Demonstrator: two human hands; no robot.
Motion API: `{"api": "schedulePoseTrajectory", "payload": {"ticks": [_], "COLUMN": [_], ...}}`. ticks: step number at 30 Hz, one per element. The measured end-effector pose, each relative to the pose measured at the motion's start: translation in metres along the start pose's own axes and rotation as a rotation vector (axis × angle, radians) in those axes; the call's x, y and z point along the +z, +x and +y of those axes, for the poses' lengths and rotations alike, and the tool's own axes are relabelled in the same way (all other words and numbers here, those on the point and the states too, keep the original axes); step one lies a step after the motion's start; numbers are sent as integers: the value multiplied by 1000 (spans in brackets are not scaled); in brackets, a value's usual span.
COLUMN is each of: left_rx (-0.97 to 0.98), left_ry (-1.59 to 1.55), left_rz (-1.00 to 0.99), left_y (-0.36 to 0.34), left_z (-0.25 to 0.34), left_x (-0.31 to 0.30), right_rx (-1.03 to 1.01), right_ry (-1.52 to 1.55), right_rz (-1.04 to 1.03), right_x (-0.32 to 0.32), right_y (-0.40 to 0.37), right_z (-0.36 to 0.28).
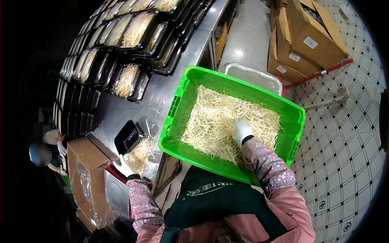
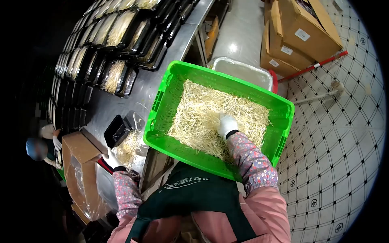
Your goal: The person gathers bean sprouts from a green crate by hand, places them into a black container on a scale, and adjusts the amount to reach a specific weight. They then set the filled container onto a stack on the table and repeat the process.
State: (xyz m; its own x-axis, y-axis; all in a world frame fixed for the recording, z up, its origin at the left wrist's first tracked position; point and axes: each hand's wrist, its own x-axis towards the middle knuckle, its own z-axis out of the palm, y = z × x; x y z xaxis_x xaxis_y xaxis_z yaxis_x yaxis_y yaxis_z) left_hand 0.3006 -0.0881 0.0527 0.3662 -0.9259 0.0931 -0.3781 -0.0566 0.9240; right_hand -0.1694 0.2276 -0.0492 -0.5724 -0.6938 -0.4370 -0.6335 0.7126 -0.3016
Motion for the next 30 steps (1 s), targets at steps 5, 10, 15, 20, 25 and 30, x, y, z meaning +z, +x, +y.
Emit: {"api": "schedulePoseTrajectory", "payload": {"ticks": [5,10,15,20,25,30], "left_rx": [-383,-508,-240,72,595,706], "left_ry": [-127,-420,-268,-522,-326,479], "left_rz": [26,-5,168,227,171,-130], "left_y": [32,81,51,59,14,2], "left_z": [-33,-121,-60,-25,108,111], "left_x": [1,22,22,-5,-90,-177], "right_rx": [-20,183,-1,-427,-852,-1253], "right_ry": [188,181,247,209,-163,-300], "right_rz": [111,-35,132,176,231,279], "right_x": [-32,-53,-92,-132,-118,-44], "right_y": [-13,-21,-34,-71,-118,-171], "right_z": [3,-12,-70,-219,-412,-574]}}
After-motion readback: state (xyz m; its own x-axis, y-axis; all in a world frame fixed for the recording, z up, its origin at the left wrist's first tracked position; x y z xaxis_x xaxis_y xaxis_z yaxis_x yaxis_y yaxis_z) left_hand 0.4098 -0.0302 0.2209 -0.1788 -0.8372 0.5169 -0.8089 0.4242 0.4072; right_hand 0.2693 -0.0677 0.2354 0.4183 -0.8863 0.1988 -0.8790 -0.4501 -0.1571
